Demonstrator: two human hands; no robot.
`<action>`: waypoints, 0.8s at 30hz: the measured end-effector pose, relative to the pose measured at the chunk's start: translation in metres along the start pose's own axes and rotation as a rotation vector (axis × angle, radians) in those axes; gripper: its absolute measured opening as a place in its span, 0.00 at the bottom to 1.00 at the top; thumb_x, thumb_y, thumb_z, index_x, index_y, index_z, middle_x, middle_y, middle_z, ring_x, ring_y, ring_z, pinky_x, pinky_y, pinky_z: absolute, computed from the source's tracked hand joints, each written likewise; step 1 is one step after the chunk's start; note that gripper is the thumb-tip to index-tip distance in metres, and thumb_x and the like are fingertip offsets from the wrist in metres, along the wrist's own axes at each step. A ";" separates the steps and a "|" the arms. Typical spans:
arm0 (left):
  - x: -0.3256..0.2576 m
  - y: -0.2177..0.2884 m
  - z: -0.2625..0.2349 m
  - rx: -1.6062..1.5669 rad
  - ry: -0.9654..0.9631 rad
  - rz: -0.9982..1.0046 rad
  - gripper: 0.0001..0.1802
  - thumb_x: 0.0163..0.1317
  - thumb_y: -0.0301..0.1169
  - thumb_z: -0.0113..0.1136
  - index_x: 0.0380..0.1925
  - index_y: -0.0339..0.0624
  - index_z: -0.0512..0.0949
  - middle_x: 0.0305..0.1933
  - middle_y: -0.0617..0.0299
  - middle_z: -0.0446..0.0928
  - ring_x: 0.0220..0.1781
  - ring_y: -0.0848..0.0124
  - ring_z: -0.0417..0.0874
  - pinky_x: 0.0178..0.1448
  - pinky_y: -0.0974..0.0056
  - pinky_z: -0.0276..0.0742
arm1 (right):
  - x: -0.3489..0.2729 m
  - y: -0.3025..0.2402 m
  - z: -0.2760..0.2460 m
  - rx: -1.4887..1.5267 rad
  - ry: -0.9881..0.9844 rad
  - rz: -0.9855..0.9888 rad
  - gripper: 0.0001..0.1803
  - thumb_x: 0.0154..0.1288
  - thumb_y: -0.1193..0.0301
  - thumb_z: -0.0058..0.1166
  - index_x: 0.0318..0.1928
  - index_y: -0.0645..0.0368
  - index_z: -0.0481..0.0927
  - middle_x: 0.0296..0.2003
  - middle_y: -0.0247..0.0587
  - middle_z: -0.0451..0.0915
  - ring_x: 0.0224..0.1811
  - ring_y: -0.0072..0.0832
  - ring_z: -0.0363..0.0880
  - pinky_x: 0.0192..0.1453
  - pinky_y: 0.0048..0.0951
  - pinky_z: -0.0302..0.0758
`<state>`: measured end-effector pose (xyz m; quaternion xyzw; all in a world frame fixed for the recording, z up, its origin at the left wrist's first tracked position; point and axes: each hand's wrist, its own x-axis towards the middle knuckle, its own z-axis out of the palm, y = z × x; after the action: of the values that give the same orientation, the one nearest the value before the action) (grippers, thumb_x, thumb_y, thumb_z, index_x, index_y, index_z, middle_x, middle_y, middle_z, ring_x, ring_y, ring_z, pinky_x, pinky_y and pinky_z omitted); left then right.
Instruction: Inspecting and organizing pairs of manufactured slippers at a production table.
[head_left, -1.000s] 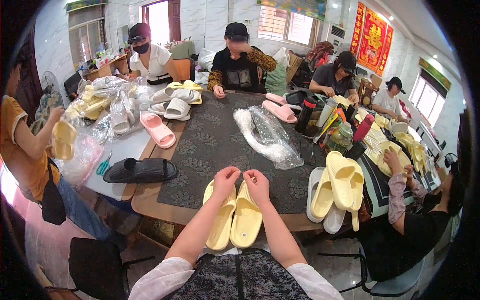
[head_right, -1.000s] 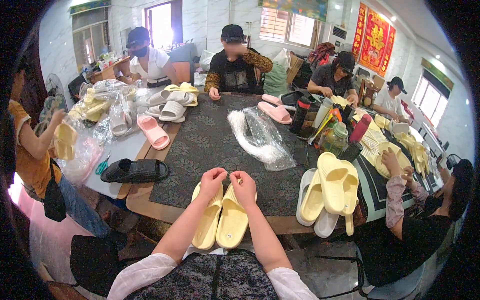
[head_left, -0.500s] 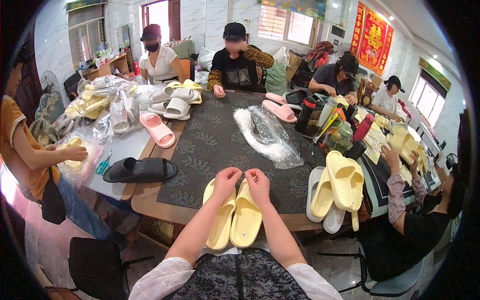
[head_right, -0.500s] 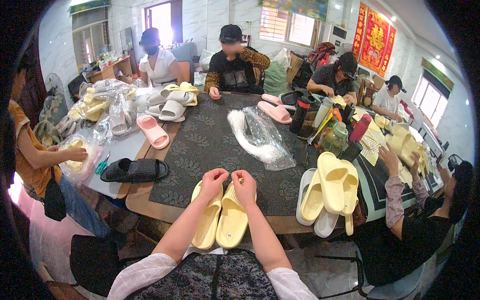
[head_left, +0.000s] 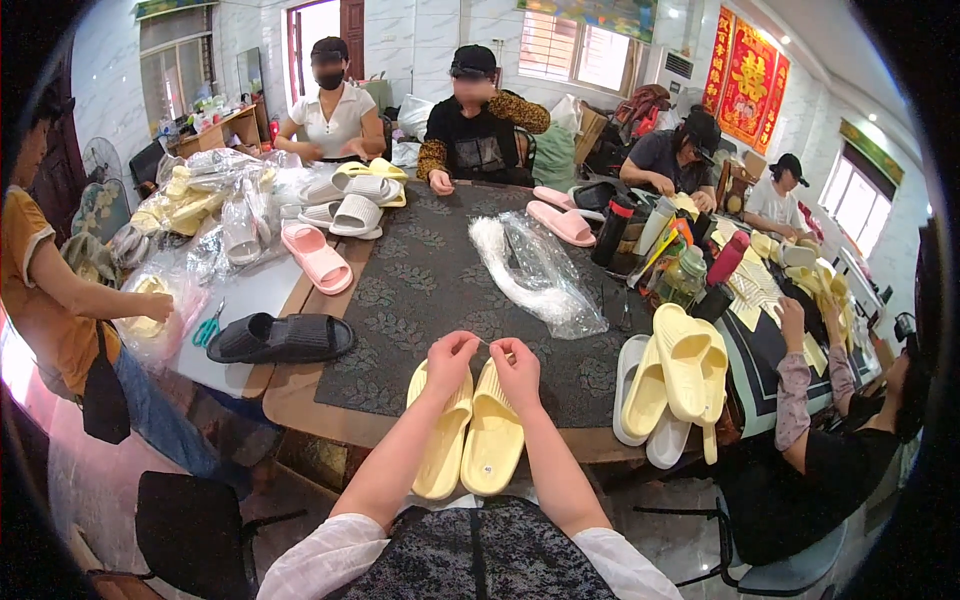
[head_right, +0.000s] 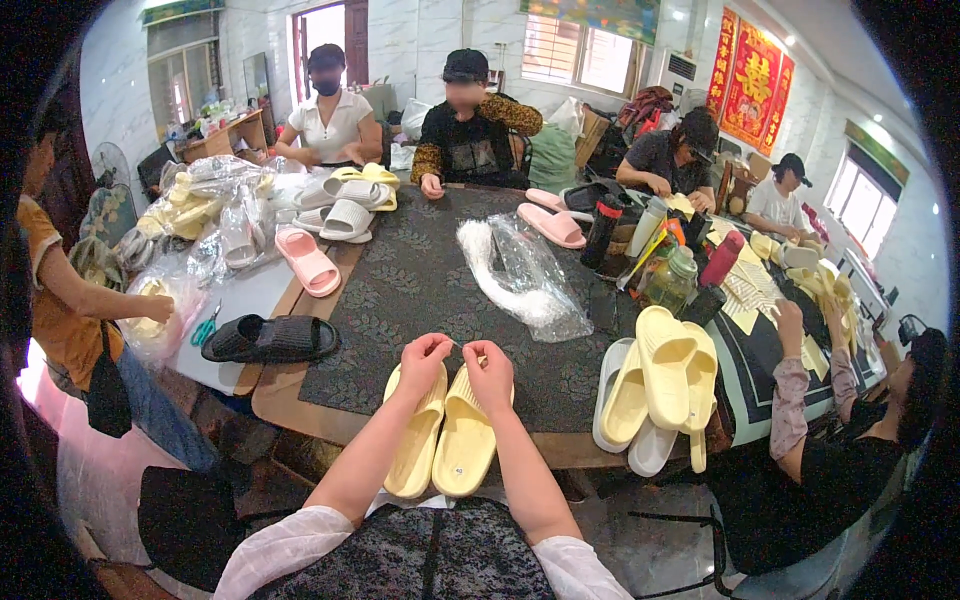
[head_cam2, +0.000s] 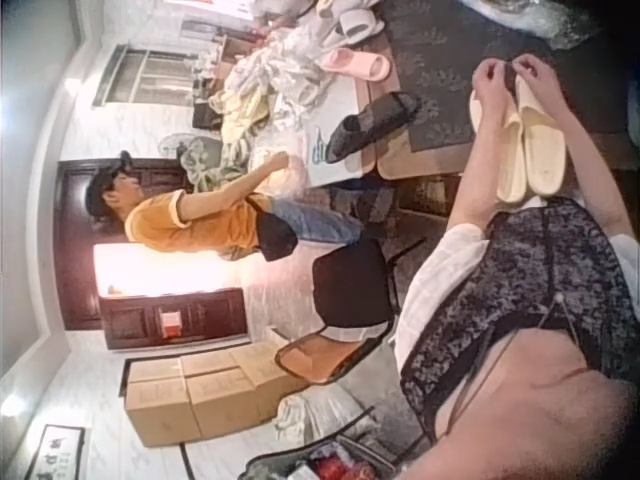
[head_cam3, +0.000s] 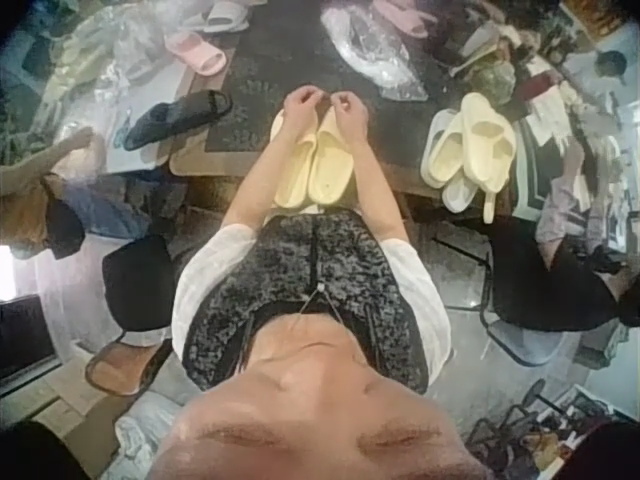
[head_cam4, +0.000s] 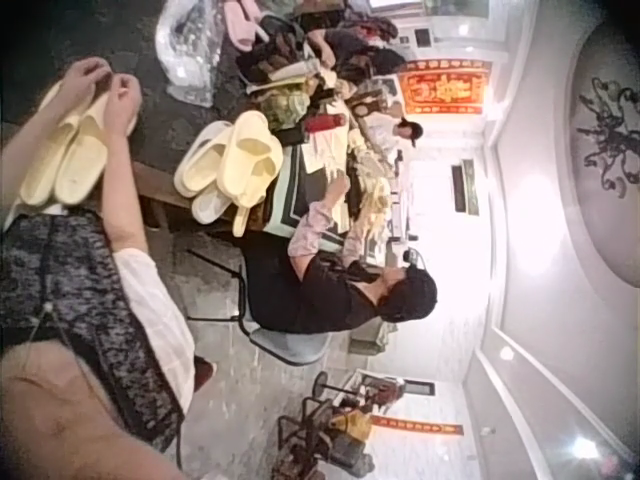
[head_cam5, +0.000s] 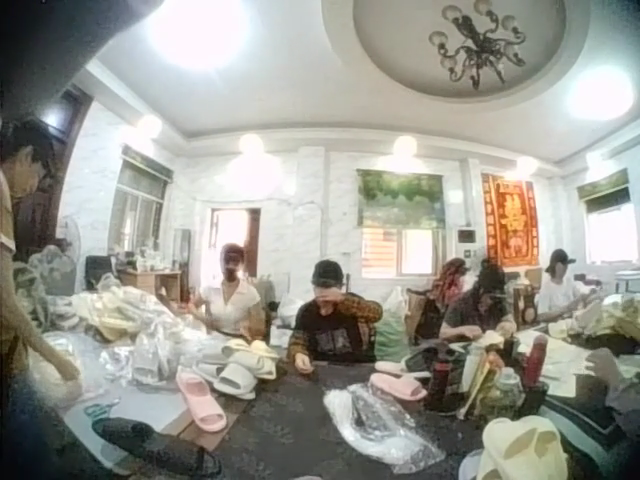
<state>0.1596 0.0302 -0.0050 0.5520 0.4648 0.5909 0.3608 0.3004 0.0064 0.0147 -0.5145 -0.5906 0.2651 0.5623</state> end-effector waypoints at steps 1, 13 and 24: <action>0.000 0.001 -0.002 -0.005 -0.014 -0.009 0.09 0.60 0.29 0.62 0.36 0.35 0.82 0.27 0.65 0.81 0.30 0.78 0.78 0.37 0.70 0.74 | -0.001 -0.004 0.000 -0.031 -0.018 -0.001 0.08 0.63 0.69 0.60 0.38 0.61 0.82 0.26 0.27 0.79 0.23 0.13 0.66 0.29 0.20 0.67; 0.003 0.004 -0.002 -0.074 0.008 0.010 0.10 0.62 0.30 0.62 0.40 0.36 0.81 0.33 0.66 0.81 0.35 0.79 0.78 0.42 0.71 0.74 | 0.001 -0.005 0.002 0.009 0.125 -0.171 0.05 0.63 0.72 0.58 0.35 0.61 0.80 0.30 0.34 0.79 0.25 0.19 0.72 0.28 0.23 0.68; 0.028 0.027 -0.157 1.191 0.510 -0.284 0.43 0.49 0.50 0.69 0.64 0.47 0.65 0.73 0.31 0.47 0.75 0.37 0.45 0.71 0.35 0.48 | -0.058 -0.066 -0.063 -0.448 -0.530 -0.081 0.20 0.62 0.51 0.58 0.35 0.56 0.83 0.27 0.40 0.82 0.26 0.33 0.81 0.31 0.31 0.76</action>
<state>0.0034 0.0244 0.0363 0.4334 0.8510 0.2917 -0.0530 0.3298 -0.0844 0.0653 -0.5145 -0.7796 0.2304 0.2727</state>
